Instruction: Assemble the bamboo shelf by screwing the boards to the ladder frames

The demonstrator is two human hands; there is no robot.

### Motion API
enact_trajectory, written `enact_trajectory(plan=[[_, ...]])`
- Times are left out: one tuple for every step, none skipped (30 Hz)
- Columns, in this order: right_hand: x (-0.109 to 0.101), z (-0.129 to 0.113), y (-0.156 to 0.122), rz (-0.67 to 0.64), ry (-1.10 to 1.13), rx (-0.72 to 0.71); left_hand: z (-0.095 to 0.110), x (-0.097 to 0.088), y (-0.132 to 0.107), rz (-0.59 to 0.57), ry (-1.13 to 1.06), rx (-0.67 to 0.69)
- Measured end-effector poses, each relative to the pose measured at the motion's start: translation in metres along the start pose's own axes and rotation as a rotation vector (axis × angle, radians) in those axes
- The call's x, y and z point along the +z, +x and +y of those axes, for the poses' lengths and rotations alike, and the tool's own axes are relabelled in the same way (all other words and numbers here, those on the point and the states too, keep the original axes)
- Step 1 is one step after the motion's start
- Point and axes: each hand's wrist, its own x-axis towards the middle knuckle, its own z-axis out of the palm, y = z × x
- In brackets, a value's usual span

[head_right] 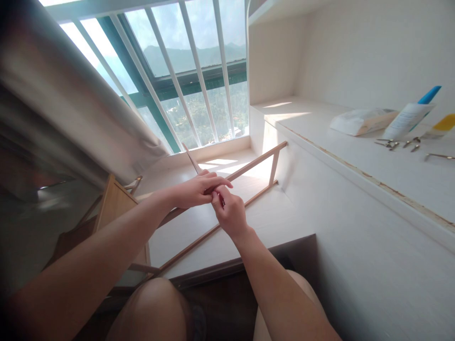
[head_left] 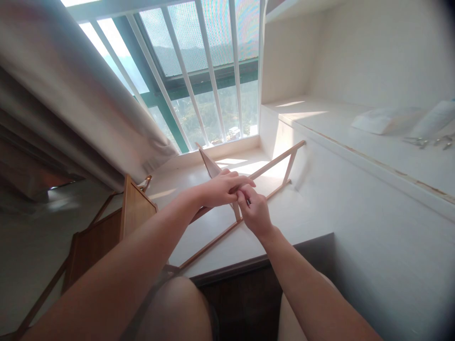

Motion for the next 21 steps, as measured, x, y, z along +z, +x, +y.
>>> enact_trajectory(plan=[[0.0003,-0.0001,0.0005,0.0,-0.001,0.007,-0.0006,0.0003,0.0,0.001,-0.001,-0.008],[0.0004,-0.0002,0.0011,0.0,0.0,0.019,-0.0009,0.0005,-0.0001,0.002,-0.001,-0.013],[0.0003,-0.0004,0.0016,0.0,0.007,0.032,-0.001,0.0007,-0.0002,0.004,-0.001,-0.016],[0.0,-0.0006,0.0019,0.002,0.019,0.045,-0.0008,0.0007,-0.0004,0.005,-0.002,-0.016],[-0.0005,-0.0008,0.0021,0.007,0.035,0.058,-0.0003,0.0006,-0.0005,0.004,-0.004,-0.015],[-0.0013,-0.0012,0.0021,0.012,0.05,0.068,0.0004,0.0003,-0.0006,0.004,-0.005,-0.015],[-0.0021,-0.0016,0.0018,0.016,0.06,0.075,0.0013,-0.0001,-0.0007,0.005,-0.007,-0.015],[-0.003,-0.002,0.0013,0.014,0.067,0.077,0.0021,-0.0006,-0.0007,0.008,-0.01,-0.013],[-0.0039,-0.0023,0.0007,0.007,0.072,0.073,0.003,-0.0013,-0.0008,0.008,-0.012,-0.008],[-0.0047,-0.0025,0.0001,0.0,0.076,0.067,0.0037,-0.0019,-0.0007,0.006,-0.013,0.002],[-0.0052,-0.0025,-0.0006,-0.006,0.078,0.058,0.0043,-0.0026,-0.0007,0.004,-0.014,0.013],[-0.0055,-0.0022,-0.0012,-0.007,0.078,0.048,0.0047,-0.0032,-0.0007,0.0,-0.016,0.024],[-0.0055,-0.0018,-0.0016,-0.006,0.073,0.036,0.0049,-0.0037,-0.0007,-0.006,-0.016,0.033],[-0.0053,-0.0012,-0.0018,-0.005,0.062,0.024,0.0049,-0.004,-0.0007,-0.014,-0.016,0.039],[-0.0048,-0.0005,-0.0019,-0.002,0.046,0.012,0.0046,-0.0042,-0.0008,-0.019,-0.014,0.038],[-0.0042,0.0001,-0.0019,-0.001,0.029,0.0,0.0041,-0.0042,-0.001,-0.022,-0.011,0.031],[-0.0035,0.0005,-0.0017,0.001,0.014,-0.009,0.0034,-0.0041,-0.0012,-0.024,-0.01,0.022],[-0.0028,0.0007,-0.0014,0.007,0.003,-0.014,0.0026,-0.0039,-0.0015,-0.027,-0.013,0.01],[-0.0021,0.0007,-0.001,0.016,-0.006,-0.017,0.0017,-0.0038,-0.0018,-0.032,-0.02,-0.004],[-0.0017,0.0005,-0.0007,0.023,-0.015,-0.017,0.0009,-0.0038,-0.002,-0.038,-0.031,-0.018],[-0.0014,0.0003,-0.0004,0.026,-0.024,-0.015,0.0001,-0.004,-0.0023,-0.046,-0.045,-0.033]])
